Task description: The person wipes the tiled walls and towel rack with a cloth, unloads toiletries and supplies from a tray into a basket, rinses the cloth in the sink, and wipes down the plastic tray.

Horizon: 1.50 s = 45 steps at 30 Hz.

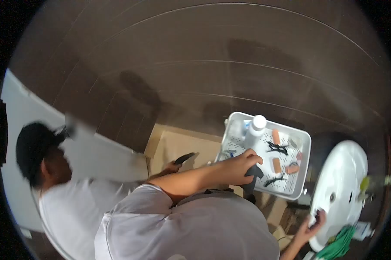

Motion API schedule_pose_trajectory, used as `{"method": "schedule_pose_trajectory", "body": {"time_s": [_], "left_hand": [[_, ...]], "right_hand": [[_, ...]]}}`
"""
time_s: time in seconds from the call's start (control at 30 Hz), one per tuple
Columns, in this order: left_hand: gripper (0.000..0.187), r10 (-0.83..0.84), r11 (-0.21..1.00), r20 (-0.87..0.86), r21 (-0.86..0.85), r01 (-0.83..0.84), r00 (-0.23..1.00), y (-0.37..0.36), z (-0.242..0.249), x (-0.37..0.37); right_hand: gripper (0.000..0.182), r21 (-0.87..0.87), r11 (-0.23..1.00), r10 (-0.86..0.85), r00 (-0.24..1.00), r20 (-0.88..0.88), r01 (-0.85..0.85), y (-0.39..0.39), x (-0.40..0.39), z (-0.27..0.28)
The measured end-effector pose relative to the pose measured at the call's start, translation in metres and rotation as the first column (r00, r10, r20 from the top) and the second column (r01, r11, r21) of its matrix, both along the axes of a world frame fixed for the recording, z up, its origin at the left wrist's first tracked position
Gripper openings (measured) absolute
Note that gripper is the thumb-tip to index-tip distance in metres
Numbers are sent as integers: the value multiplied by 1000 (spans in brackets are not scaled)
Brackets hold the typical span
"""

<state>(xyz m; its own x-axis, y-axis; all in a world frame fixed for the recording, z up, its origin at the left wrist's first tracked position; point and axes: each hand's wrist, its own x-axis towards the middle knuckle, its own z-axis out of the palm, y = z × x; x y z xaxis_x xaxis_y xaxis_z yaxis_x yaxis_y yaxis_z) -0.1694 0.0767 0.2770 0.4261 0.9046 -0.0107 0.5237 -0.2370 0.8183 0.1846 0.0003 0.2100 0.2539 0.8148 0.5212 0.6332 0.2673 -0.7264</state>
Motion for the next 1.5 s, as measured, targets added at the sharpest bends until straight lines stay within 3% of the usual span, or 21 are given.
{"method": "schedule_pose_trajectory", "body": {"time_s": [0.03, 0.07, 0.1, 0.17, 0.23, 0.3, 0.43, 0.5, 0.53, 0.63, 0.73, 0.83, 1.03, 1.13, 1.3, 1.4, 1.5], "left_hand": [[42, 4, 1000, 7, 11, -4, 1000, 2, -12, -1], [33, 52, 998, 56, 42, -54, 997, 0, -20, 0], [33, 94, 995, 72, 28, -97, 993, -1, -30, -1], [29, 179, 973, 110, 126, -192, 978, -3, -44, 6], [23, 281, 948, 146, 115, -298, 949, -7, -43, 11], [23, 470, 851, 100, 213, -480, 877, -15, -46, 16], [24, 685, 690, 166, 163, -705, 709, -32, -50, 18], [25, 717, 660, 172, 145, -737, 676, -42, -49, 17], [25, 724, 652, 176, 139, -745, 667, -46, -52, 15], [21, 759, 621, 177, 90, -779, 626, -54, -75, 6], [21, 783, 569, 189, 171, -805, 593, -52, -99, -1], [25, 756, 585, 216, 200, -786, 618, -46, -111, -8], [24, 742, 623, 253, 81, -778, 620, -41, -124, -21], [23, 718, 668, 227, 46, -743, 659, -39, -128, -23], [23, 724, 655, 332, -55, -754, 605, -38, -113, -19], [23, 680, 684, 360, 4, -729, 639, -36, -108, -23], [23, 690, 696, 325, -51, -717, 647, -37, -110, -28]], "right_hand": [[34, -143, 970, 201, 980, 3, -198, 25, -23, 5], [39, -157, 893, 424, 905, -22, -422, 47, -48, 7], [46, -305, 845, 487, 868, 97, -440, 63, -67, 3], [54, -339, 618, 771, 631, 86, -709, 92, -111, 9], [62, -371, 460, 880, 470, 67, -807, 111, -136, 3], [71, -350, 302, 945, 327, -13, -887, 125, -155, 2], [79, -456, 133, 967, 215, -135, -880, 140, -175, -8], [80, -478, 29, 947, 178, -268, -878, 141, -180, -9], [80, -503, 63, 981, 147, -130, -862, 142, -179, -13], [79, -537, -46, 964, 104, -245, -842, 141, -180, -22], [77, -557, -66, 954, 111, -278, -828, 139, -185, -26], [77, -544, -71, 968, 73, -239, -836, 137, -198, -23], [70, -533, -66, 984, 35, -177, -844, 133, -213, -24], [68, -536, -63, 981, 46, -188, -842, 131, -212, -24], [64, -513, 12, 968, 138, -209, -858, 128, -218, -22], [64, -467, 25, 949, 168, -267, -884, 127, -219, -25], [63, -437, 25, 938, 172, -301, -899, 123, -218, -32]]}}
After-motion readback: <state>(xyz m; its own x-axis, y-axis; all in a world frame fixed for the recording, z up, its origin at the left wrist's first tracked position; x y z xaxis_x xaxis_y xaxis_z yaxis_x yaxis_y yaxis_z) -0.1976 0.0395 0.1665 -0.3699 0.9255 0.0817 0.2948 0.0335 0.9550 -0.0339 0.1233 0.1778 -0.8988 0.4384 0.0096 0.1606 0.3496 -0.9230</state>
